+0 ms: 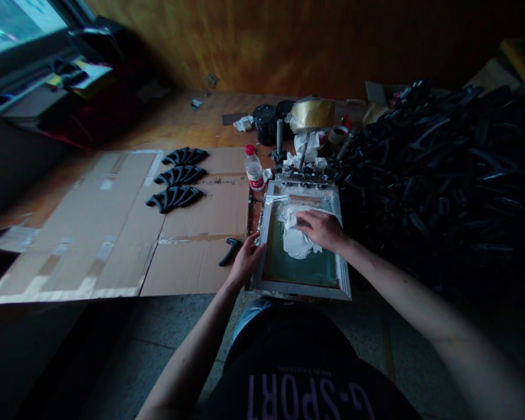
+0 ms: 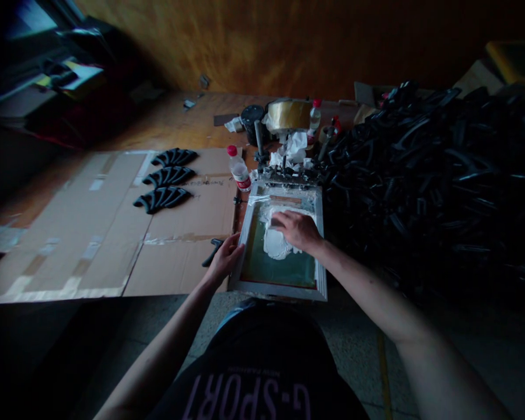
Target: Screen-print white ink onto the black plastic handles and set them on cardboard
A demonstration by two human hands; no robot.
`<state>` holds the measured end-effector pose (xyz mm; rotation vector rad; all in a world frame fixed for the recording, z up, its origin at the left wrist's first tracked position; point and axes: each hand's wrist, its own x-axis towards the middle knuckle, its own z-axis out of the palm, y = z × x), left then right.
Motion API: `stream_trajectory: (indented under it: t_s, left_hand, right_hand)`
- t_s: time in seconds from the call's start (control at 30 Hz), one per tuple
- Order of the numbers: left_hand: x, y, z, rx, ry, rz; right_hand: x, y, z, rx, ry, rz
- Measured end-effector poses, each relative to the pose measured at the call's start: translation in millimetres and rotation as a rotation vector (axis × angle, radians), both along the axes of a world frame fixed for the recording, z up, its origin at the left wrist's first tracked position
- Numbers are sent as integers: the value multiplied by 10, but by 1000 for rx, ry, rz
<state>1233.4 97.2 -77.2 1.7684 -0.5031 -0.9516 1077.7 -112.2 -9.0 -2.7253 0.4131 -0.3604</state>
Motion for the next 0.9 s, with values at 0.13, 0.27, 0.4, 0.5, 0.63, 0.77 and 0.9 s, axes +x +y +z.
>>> stream_trajectory:
  t_s: [0.13,0.27,0.4,0.5,0.63,0.77,0.9]
  left_hand:
    - [29,-23,541,-73,-4,6]
    - [84,-253,1122,-308,-68,77]
    - [208,-688,1501,-612,-43,121]
    - [238,-893,1593,-650,17,148]
    - [-128,-736,1288,-532,127,200]
    - [-764,-342,698,-39,479,-109]
    - [-715,-98,310,33,392,16]
  right_hand:
    - [225,-629,305,1,-96,-243]
    - [-220,-1287,173,90,-292,-531]
    - [-589,-1078,-389,227,-130,-590]
    - [-527,-466,-720,175,114,-400]
    - [-299,137,-710,78,231,-381]
    - [-150,604,-437,149,95,-416]
    - [-255,765,-334,243,-72,-63]
